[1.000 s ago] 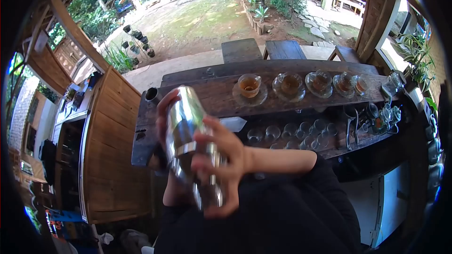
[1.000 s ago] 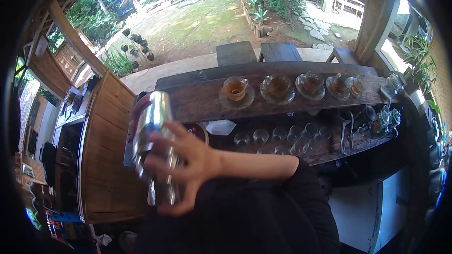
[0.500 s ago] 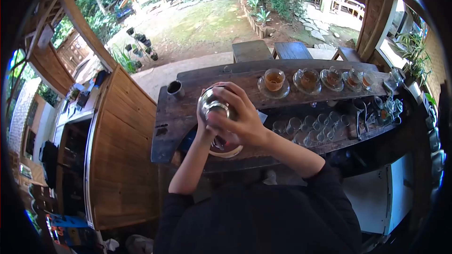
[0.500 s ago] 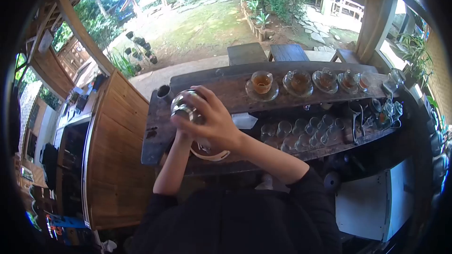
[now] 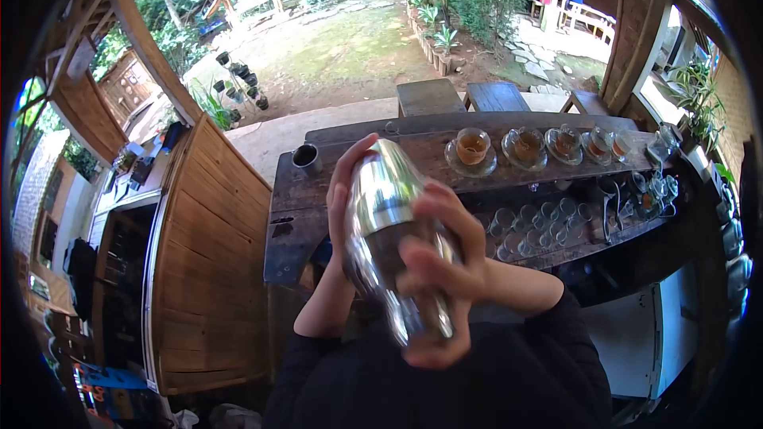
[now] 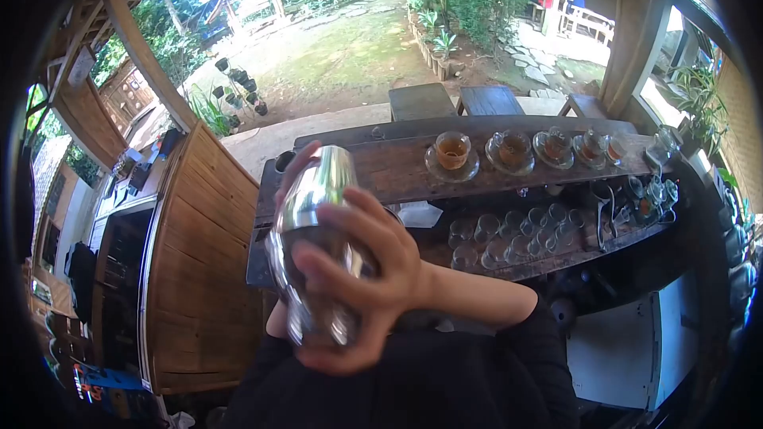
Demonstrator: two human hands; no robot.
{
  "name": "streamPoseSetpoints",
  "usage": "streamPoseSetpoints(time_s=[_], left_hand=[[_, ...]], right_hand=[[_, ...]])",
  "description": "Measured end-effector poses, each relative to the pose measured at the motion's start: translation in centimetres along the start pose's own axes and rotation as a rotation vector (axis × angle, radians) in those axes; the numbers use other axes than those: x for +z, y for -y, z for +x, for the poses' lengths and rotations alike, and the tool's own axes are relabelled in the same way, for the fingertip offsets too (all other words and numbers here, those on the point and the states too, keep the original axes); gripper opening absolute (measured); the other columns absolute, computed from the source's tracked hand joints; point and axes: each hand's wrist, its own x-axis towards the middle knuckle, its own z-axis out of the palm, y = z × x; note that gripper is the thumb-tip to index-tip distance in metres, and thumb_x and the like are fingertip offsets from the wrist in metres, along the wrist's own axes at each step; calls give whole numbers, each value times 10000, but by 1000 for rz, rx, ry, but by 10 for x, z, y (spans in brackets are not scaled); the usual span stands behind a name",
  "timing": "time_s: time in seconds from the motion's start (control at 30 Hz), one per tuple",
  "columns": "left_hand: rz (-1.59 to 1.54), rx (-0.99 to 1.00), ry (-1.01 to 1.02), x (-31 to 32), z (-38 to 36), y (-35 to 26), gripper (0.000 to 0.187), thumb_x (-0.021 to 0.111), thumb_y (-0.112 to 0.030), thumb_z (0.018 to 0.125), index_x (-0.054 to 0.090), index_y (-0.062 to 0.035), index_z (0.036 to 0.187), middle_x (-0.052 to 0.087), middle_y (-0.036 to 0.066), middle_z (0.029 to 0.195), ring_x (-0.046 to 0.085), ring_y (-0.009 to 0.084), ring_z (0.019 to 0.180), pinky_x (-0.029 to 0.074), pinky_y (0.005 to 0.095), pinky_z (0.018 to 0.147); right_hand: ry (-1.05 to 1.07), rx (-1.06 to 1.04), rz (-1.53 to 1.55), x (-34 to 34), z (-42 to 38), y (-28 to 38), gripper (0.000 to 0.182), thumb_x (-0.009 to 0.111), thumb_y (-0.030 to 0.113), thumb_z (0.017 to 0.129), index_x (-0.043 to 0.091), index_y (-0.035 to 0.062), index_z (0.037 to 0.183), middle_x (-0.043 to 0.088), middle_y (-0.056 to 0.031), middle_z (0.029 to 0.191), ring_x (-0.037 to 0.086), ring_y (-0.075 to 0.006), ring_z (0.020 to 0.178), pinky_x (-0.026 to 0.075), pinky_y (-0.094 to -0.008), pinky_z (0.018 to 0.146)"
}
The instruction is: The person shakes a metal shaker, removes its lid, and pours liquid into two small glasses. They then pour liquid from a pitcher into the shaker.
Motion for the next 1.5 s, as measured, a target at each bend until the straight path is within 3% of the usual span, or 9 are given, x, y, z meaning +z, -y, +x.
streamPoseSetpoints(time_s=[0.27, 0.3, 0.57, 0.77, 0.9, 1.1, 1.23, 1.43, 1.5], left_hand=[[-215, -285, -38, -20, 11, 34, 647, 490, -487, 954, 418, -33, 1409, 518, 103, 1277, 525, 203, 1169, 440, 352, 1006], [-180, -252, 91, -3, 15, 12, 684, 492, -520, 943, 428, -21, 1407, 523, 96, 1250, 532, 186, 1133, 437, 337, 996], [-175, -426, -130, -8, 28, 67, 526, 419, -402, 1012, 452, -22, 1375, 573, 121, 1202, 572, 213, 1127, 478, 352, 964], [71, -9, 62, 38, 5, 21, 789, 519, -603, 890, 432, 5, 1384, 534, 121, 1224, 532, 199, 1137, 434, 330, 989], [-250, -317, -84, 32, 18, 68, 513, 465, -385, 994, 433, -52, 1383, 544, 122, 1216, 585, 231, 1080, 502, 370, 937], [-51, 13, 50, 49, -3, 45, 702, 511, -543, 917, 450, 14, 1340, 554, 137, 1170, 580, 229, 1085, 516, 370, 907], [-263, -386, -113, 20, 20, 84, 532, 473, -436, 980, 484, -39, 1334, 600, 103, 1170, 602, 224, 1040, 497, 348, 927], [9, 85, 32, 75, -7, 31, 705, 433, -568, 938, 386, -47, 1411, 516, 143, 1252, 598, 267, 1079, 542, 380, 879], [398, 304, 23, 69, 10, 54, 542, 407, -408, 1008, 396, -40, 1405, 520, 127, 1273, 556, 253, 1162, 462, 399, 1019]], right_hand=[[289, 506, -11, -15, 7, -5, 574, 772, 266, 668, 580, 362, 1201, 536, -148, 1238, 572, -452, 1051, 536, -519, 840], [203, 89, -79, -21, 18, 1, 620, 774, 275, 672, 523, 445, 1214, 520, -129, 1263, 583, -424, 1060, 541, -550, 853], [398, 425, -162, -31, -24, -36, 541, 774, 291, 666, 555, 431, 1141, 548, -105, 1247, 570, -417, 1075, 519, -594, 840], [-16, -168, -123, -41, -22, -9, 623, 761, 249, 679, 476, 454, 1193, 487, -94, 1305, 574, -418, 1060, 541, -576, 847], [516, 394, -175, -55, -30, -27, 604, 763, 234, 700, 483, 402, 1208, 491, -153, 1321, 524, -469, 1138, 535, -560, 845], [8, -218, -254, -61, -29, -4, 753, 783, 199, 686, 373, 470, 1255, 528, -102, 1218, 569, -438, 1094, 549, -572, 871], [308, 333, -159, -70, -47, -32, 611, 775, 192, 692, 472, 375, 1190, 525, -157, 1262, 560, -480, 1072, 556, -546, 805], [-78, -216, -121, -68, -15, -2, 683, 799, 270, 699, 380, 465, 1202, 530, -54, 1214, 623, -416, 992, 536, -631, 819], [143, 89, -36, -83, -27, -10, 684, 787, 260, 704, 384, 440, 1228, 527, -88, 1235, 606, -428, 1011, 531, -627, 824]])
